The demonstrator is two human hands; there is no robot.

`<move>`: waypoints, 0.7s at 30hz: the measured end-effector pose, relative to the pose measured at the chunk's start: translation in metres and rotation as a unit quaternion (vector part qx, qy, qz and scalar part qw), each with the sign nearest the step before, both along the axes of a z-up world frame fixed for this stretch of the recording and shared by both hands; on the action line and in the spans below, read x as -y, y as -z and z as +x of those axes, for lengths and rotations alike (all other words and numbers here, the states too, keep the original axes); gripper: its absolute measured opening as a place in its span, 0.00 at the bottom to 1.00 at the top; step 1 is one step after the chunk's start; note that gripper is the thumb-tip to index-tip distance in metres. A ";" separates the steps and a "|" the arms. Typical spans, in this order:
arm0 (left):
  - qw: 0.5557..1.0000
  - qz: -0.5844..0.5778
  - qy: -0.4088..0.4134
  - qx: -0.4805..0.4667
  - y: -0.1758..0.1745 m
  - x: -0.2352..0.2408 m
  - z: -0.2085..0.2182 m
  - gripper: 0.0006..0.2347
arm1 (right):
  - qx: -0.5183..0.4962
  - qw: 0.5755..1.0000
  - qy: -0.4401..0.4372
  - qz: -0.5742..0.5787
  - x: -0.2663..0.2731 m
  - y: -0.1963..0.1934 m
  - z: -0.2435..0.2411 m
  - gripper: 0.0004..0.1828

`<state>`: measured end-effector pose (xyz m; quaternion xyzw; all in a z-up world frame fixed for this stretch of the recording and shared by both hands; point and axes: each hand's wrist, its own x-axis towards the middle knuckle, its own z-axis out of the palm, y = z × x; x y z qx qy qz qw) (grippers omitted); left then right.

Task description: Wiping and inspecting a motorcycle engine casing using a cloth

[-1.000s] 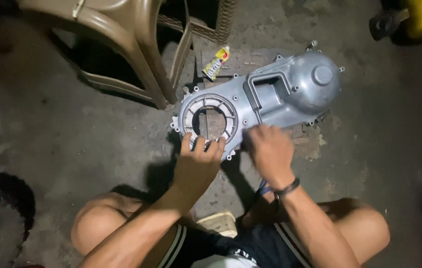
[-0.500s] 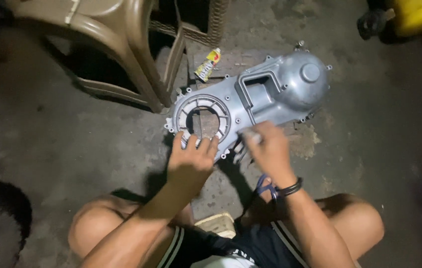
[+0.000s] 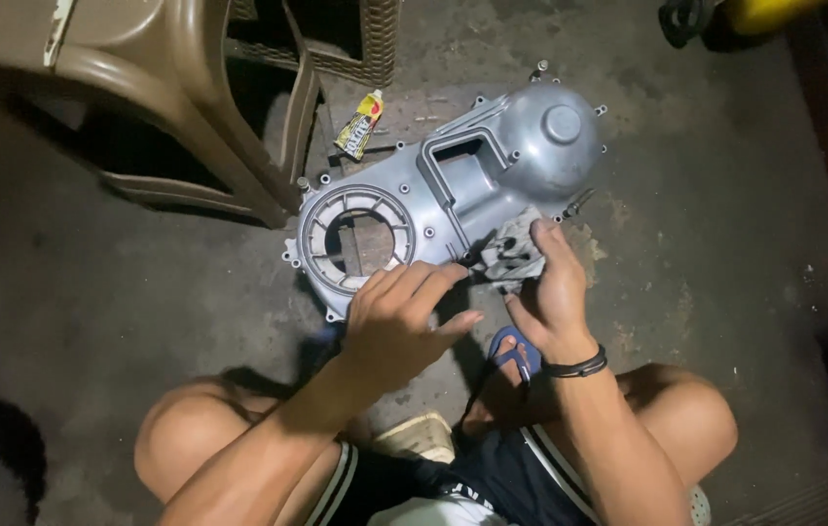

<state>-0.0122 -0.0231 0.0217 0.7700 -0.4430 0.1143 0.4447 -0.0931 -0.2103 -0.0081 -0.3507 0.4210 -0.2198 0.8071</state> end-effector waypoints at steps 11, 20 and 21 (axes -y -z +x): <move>0.998 0.010 0.040 -0.053 0.007 0.015 0.012 0.11 | 0.038 0.994 -0.062 -0.078 -0.012 -0.007 -0.015 0.17; 0.953 -0.047 0.016 -0.300 0.008 0.023 0.023 0.04 | 0.008 0.980 -0.179 -0.086 0.008 0.005 -0.041 0.35; 0.947 -0.058 0.004 -0.317 0.008 0.025 0.023 0.04 | 0.019 0.981 -0.178 -0.077 0.010 0.007 -0.043 0.33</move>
